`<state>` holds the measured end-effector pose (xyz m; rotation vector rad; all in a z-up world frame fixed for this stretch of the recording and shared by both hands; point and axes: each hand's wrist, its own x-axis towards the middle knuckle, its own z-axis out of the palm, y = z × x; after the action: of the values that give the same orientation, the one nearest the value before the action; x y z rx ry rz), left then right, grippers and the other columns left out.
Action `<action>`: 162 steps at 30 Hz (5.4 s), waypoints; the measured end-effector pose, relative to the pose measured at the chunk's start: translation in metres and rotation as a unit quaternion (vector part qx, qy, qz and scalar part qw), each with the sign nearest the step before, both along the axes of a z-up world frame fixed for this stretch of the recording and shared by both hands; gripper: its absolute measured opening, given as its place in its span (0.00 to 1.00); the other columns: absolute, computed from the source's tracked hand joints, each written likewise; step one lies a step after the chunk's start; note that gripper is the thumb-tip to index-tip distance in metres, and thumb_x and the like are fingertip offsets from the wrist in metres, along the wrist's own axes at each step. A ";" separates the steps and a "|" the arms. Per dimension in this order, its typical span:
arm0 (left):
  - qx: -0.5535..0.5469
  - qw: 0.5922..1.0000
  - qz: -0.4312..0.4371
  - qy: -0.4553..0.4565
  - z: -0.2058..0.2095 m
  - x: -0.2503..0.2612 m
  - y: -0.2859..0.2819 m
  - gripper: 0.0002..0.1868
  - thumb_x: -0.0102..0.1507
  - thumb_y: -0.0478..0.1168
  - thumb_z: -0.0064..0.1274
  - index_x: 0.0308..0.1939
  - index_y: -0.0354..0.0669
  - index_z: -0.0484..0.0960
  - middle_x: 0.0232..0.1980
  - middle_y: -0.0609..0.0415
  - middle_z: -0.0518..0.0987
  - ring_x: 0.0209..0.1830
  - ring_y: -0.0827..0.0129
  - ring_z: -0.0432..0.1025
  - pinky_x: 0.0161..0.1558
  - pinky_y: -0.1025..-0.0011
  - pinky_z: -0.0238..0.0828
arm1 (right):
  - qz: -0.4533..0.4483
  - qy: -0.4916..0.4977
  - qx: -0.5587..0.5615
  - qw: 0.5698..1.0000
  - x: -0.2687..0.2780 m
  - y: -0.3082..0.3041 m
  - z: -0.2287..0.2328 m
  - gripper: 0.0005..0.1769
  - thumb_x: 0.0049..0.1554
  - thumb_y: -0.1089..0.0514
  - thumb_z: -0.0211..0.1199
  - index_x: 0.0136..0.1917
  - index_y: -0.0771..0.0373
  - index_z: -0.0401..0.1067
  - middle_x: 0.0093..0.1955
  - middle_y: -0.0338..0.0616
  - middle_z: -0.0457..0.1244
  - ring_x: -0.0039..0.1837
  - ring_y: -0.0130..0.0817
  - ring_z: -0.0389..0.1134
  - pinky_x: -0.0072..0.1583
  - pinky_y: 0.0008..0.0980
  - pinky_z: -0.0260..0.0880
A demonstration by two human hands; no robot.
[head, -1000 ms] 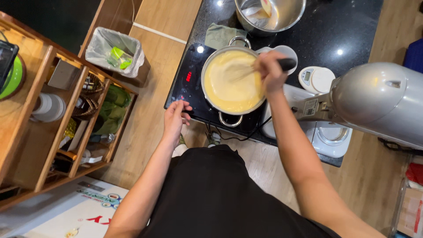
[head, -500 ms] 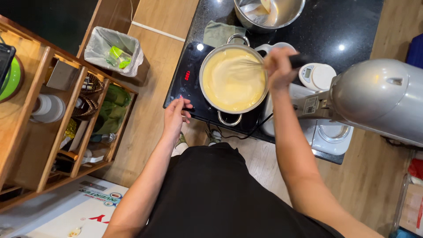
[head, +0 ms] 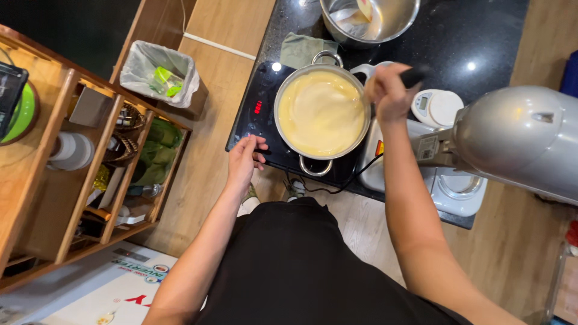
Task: The person whisks a yellow custard mixture in a pot on an induction cooktop. They hold the pot handle with the left hand and whisk continuously with the right hand. The mixture thickens over time.
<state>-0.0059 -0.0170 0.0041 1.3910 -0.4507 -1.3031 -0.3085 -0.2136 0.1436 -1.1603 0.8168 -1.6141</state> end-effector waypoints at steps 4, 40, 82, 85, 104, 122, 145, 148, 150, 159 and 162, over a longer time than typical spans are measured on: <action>0.001 1.000 0.003 0.007 -0.002 -0.002 0.000 0.19 0.83 0.49 0.51 0.55 0.37 0.89 0.45 0.42 0.89 0.25 0.71 0.80 0.20 0.77 0.79 | -0.029 -0.039 0.056 0.997 0.018 -0.001 -0.036 0.17 0.51 0.67 0.65 0.27 0.59 0.62 0.21 0.49 0.51 0.26 0.41 0.62 0.35 0.33 0.60; -0.006 1.000 -0.003 0.015 0.003 -0.011 0.003 0.21 0.83 0.51 0.52 0.56 0.36 0.90 0.45 0.42 0.90 0.25 0.71 0.81 0.20 0.76 0.81 | 0.098 -0.042 0.160 0.981 0.011 0.008 -0.019 0.23 0.56 0.69 0.65 0.29 0.53 0.56 0.23 0.36 0.39 0.23 0.31 0.50 0.29 0.32 0.52; 0.001 1.000 0.008 -0.002 0.001 -0.025 0.012 0.21 0.83 0.51 0.51 0.56 0.37 0.89 0.46 0.41 0.90 0.26 0.71 0.81 0.20 0.76 0.80 | 0.047 0.000 0.093 0.995 -0.005 -0.010 -0.036 0.22 0.55 0.66 0.67 0.28 0.53 0.59 0.21 0.39 0.45 0.23 0.32 0.53 0.30 0.33 0.51; -0.001 1.000 0.022 -0.002 0.001 -0.027 0.011 0.21 0.83 0.51 0.51 0.55 0.37 0.90 0.45 0.42 0.90 0.25 0.71 0.81 0.20 0.77 0.80 | -0.007 -0.023 -0.011 1.000 0.005 -0.002 -0.021 0.21 0.53 0.69 0.61 0.28 0.53 0.55 0.22 0.38 0.43 0.24 0.34 0.49 0.31 0.32 0.48; 0.002 0.999 0.032 -0.008 0.002 -0.042 0.009 0.20 0.83 0.51 0.52 0.55 0.39 0.89 0.45 0.43 0.90 0.25 0.71 0.80 0.20 0.76 0.80 | 0.075 -0.032 0.084 0.993 -0.001 -0.011 -0.041 0.20 0.54 0.64 0.65 0.27 0.53 0.58 0.21 0.41 0.49 0.25 0.33 0.55 0.31 0.30 0.53; 0.006 0.999 0.028 -0.021 0.010 -0.073 0.022 0.17 0.83 0.48 0.53 0.55 0.39 0.90 0.44 0.45 0.90 0.26 0.71 0.80 0.21 0.75 0.80 | 0.127 -0.010 0.061 0.990 -0.002 -0.014 -0.005 0.22 0.52 0.68 0.65 0.26 0.54 0.55 0.22 0.36 0.42 0.23 0.30 0.49 0.30 0.32 0.51; 0.053 0.997 0.044 -0.018 0.047 -0.077 0.016 0.15 0.82 0.47 0.49 0.51 0.44 0.87 0.45 0.54 0.88 0.27 0.79 0.72 0.27 0.78 0.65 | 0.304 -0.064 0.135 0.941 -0.002 -0.020 -0.019 0.27 0.59 0.65 0.62 0.25 0.54 0.51 0.22 0.38 0.44 0.26 0.34 0.46 0.36 0.39 0.50; 0.045 0.998 0.009 -0.042 0.047 -0.079 0.019 0.15 0.82 0.46 0.49 0.51 0.44 0.87 0.45 0.53 0.88 0.28 0.78 0.73 0.27 0.79 0.64 | 0.082 -0.014 0.062 0.995 -0.006 -0.027 -0.011 0.25 0.59 0.67 0.67 0.26 0.56 0.61 0.20 0.43 0.54 0.19 0.36 0.53 0.25 0.37 0.48; 0.022 0.997 -0.073 -0.027 0.040 -0.080 0.019 0.13 0.81 0.42 0.51 0.48 0.40 0.87 0.42 0.52 0.88 0.28 0.75 0.73 0.26 0.78 0.66 | 0.089 -0.062 0.023 0.994 0.006 -0.027 -0.035 0.12 0.55 0.64 0.62 0.30 0.57 0.68 0.29 0.44 0.60 0.34 0.37 0.59 0.42 0.39 0.60; -0.038 0.993 -0.110 -0.032 0.034 -0.078 0.030 0.09 0.71 0.37 0.71 0.52 0.37 0.89 0.37 0.45 0.90 0.22 0.72 0.78 0.22 0.78 0.73 | 0.047 0.024 -0.005 0.999 0.006 -0.027 -0.040 0.22 0.56 0.61 0.64 0.23 0.53 0.64 0.20 0.43 0.55 0.27 0.33 0.62 0.40 0.27 0.62; -0.025 0.992 -0.122 -0.016 0.035 -0.073 0.031 0.14 0.71 0.38 0.71 0.57 0.34 0.88 0.38 0.44 0.91 0.22 0.74 0.77 0.22 0.78 0.74 | 0.229 -0.018 0.124 0.965 0.002 -0.015 -0.046 0.24 0.56 0.64 0.64 0.26 0.52 0.55 0.21 0.34 0.42 0.22 0.30 0.52 0.31 0.35 0.63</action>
<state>-0.0790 0.0137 0.0395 1.3474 -0.6876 -1.4558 -0.3060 -0.2284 0.0972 -1.0444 0.6462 -1.1147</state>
